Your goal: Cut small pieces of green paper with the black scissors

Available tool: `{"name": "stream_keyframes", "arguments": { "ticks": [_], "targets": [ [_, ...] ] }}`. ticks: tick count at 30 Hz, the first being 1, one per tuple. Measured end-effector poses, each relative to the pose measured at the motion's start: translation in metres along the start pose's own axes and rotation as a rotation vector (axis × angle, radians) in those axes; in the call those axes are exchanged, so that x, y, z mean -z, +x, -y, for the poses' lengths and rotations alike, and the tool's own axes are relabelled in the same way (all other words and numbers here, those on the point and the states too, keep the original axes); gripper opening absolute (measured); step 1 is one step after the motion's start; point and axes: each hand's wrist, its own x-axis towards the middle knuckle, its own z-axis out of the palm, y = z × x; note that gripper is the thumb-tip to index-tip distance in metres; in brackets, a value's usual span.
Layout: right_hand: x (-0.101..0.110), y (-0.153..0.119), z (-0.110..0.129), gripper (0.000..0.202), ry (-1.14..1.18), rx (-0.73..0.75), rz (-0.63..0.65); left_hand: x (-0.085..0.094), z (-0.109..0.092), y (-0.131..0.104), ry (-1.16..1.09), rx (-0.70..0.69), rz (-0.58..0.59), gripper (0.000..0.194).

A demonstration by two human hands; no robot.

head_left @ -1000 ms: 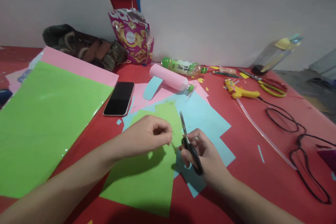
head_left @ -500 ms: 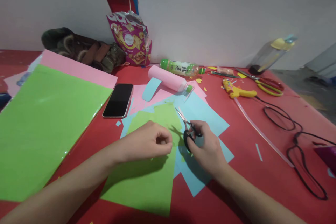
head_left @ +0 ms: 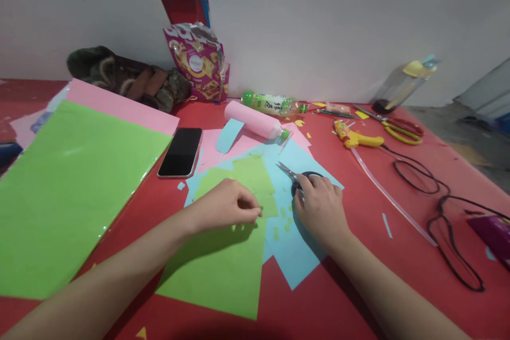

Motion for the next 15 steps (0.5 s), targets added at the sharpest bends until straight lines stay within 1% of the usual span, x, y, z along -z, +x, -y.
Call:
{"name": "stream_keyframes", "arguments": {
  "ticks": [2,6,9,11,13,15],
  "targets": [
    [0.000,0.000,-0.002,0.029,0.024,0.002,0.020,-0.001,0.001,0.001,-0.012,0.006,-0.014,0.022],
    [0.000,0.001,-0.005,0.025,0.097,0.002,0.039,-0.004,0.004,0.002,-0.010,0.003,-0.038,0.024],
    [0.003,0.002,-0.003,0.022,0.132,0.041,0.003,-0.007,0.004,0.002,-0.005,-0.006,-0.047,0.026],
    [0.006,0.001,0.000,0.020,0.233,0.145,-0.056,-0.010,0.004,0.003,-0.008,-0.012,-0.056,0.027],
    [0.008,-0.002,0.005,0.018,0.411,0.293,-0.115,-0.013,0.004,0.003,-0.005,-0.025,-0.062,0.027],
    [0.009,-0.006,0.010,0.015,0.596,0.410,-0.122,-0.016,0.004,0.004,0.018,-0.046,-0.065,0.026]
  ]
}}
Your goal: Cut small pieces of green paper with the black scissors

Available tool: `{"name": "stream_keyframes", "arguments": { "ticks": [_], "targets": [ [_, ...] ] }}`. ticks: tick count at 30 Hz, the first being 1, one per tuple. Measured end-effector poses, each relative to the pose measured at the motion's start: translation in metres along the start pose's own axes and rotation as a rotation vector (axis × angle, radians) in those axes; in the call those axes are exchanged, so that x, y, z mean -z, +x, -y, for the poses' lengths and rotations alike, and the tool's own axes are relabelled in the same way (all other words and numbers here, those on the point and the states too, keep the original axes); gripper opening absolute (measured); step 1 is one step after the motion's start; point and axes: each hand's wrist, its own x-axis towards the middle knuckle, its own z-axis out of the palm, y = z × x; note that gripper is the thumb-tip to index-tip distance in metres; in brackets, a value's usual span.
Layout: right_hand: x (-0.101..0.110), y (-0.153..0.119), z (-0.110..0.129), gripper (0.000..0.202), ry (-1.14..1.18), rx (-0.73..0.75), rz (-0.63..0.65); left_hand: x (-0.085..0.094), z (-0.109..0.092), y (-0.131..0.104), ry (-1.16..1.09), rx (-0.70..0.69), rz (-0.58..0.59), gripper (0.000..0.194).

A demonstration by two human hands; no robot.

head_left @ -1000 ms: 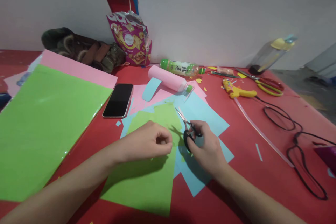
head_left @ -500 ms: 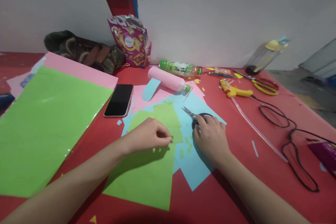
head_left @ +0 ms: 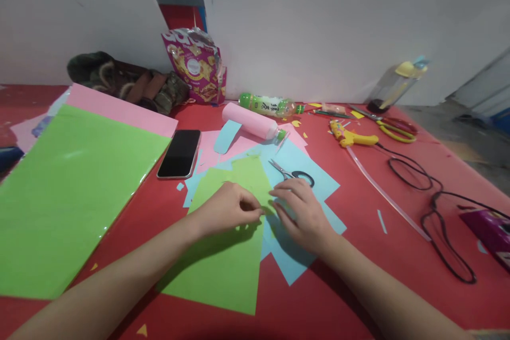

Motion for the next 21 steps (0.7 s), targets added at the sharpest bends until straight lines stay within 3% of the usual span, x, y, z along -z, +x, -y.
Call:
{"name": "stream_keyframes", "arguments": {
  "ticks": [3,9,21],
  "targets": [
    [-0.003,-0.002,0.008,0.012,0.170,0.050,-0.019,-0.003,-0.001,0.000,0.036,-0.025,-0.021,0.025],
    [-0.001,-0.001,0.013,0.007,0.289,-0.112,-0.013,-0.006,-0.004,-0.002,0.045,-0.024,-0.076,0.021],
    [-0.002,-0.002,0.014,0.011,0.325,-0.218,0.074,-0.008,-0.002,-0.001,0.057,-0.091,-0.117,0.015]
  ]
}}
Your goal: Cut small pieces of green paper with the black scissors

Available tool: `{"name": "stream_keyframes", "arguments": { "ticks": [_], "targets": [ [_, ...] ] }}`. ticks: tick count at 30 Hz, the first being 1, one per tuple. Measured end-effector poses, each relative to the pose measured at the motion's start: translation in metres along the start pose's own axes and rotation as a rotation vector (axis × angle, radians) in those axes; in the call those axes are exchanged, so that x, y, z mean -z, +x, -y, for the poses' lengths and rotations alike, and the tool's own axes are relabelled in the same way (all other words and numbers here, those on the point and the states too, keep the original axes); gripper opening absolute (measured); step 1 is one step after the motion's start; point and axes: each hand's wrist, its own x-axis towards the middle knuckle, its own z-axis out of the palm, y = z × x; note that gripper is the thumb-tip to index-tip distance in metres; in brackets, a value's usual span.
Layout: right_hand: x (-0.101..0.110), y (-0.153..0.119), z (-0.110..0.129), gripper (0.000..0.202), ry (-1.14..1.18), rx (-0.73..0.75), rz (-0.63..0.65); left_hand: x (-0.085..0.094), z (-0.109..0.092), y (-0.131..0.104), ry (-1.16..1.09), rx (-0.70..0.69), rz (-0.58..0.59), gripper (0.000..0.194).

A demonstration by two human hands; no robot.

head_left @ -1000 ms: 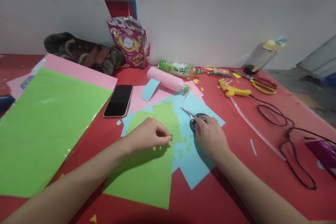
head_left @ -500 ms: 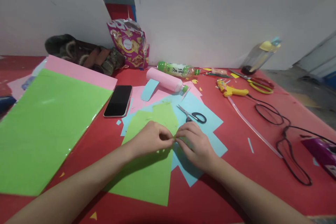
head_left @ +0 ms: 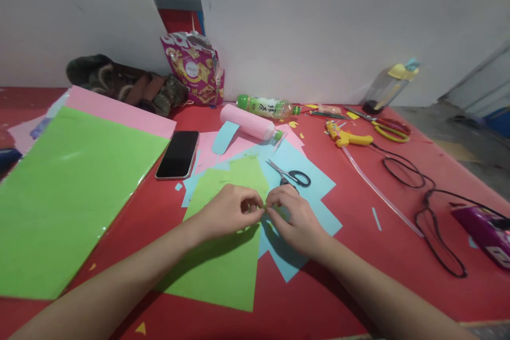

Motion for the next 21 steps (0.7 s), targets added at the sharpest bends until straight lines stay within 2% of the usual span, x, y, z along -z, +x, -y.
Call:
{"name": "stream_keyframes", "arguments": {
  "ticks": [7,14,21],
  "targets": [
    [0.0007,0.0023,0.0002,0.011,0.019,-0.051,0.040,-0.0049,0.0018,-0.0002,0.040,-0.060,-0.045,0.016],
    [0.0005,0.0039,0.0000,0.014,0.050,-0.132,0.048,-0.0074,-0.0025,-0.0009,0.014,-0.044,-0.123,0.016],
    [0.0007,0.0039,0.0010,0.014,0.075,-0.141,0.041,-0.0073,-0.0012,-0.0016,-0.005,-0.029,-0.106,0.016]
  ]
}}
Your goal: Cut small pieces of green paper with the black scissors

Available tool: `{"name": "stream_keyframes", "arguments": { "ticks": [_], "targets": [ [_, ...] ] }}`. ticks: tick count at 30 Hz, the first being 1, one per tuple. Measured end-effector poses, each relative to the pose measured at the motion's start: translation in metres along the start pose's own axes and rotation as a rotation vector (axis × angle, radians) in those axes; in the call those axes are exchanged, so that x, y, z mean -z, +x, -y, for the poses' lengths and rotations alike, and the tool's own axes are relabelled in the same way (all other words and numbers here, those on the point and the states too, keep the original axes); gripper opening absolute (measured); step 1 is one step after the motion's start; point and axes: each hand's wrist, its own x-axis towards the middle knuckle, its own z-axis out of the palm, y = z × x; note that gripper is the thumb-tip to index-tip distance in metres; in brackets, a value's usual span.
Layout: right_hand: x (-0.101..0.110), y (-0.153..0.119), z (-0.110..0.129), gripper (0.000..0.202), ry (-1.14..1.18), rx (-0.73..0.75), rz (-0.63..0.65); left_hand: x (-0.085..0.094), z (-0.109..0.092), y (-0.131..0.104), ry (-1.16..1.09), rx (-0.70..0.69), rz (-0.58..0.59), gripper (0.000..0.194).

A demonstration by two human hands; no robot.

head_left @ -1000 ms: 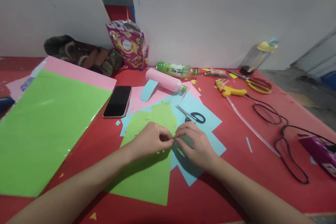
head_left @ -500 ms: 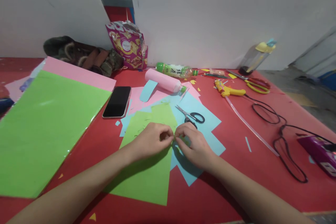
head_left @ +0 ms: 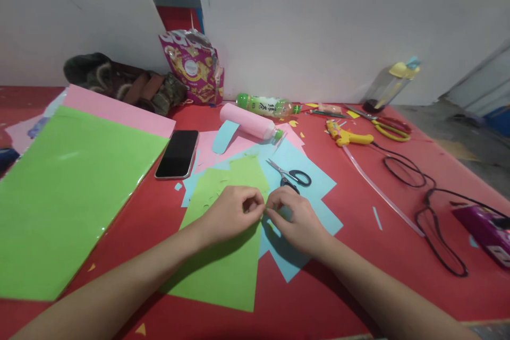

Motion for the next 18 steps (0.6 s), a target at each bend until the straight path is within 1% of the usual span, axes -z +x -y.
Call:
{"name": "stream_keyframes", "arguments": {
  "ticks": [5,11,18],
  "targets": [
    [0.0018,-0.0002,-0.0002,0.013,-0.011,0.006,-0.017,-0.0001,-0.0005,0.0005,-0.050,0.039,0.032,0.016],
    [0.0019,-0.0012,0.0006,0.015,-0.001,0.036,0.016,0.0003,0.0000,0.0010,-0.051,-0.005,0.041,0.017],
    [0.0022,-0.0001,0.0001,0.014,-0.002,0.025,0.004,0.0003,-0.0008,0.0017,-0.034,-0.019,0.044,0.017]
  ]
}}
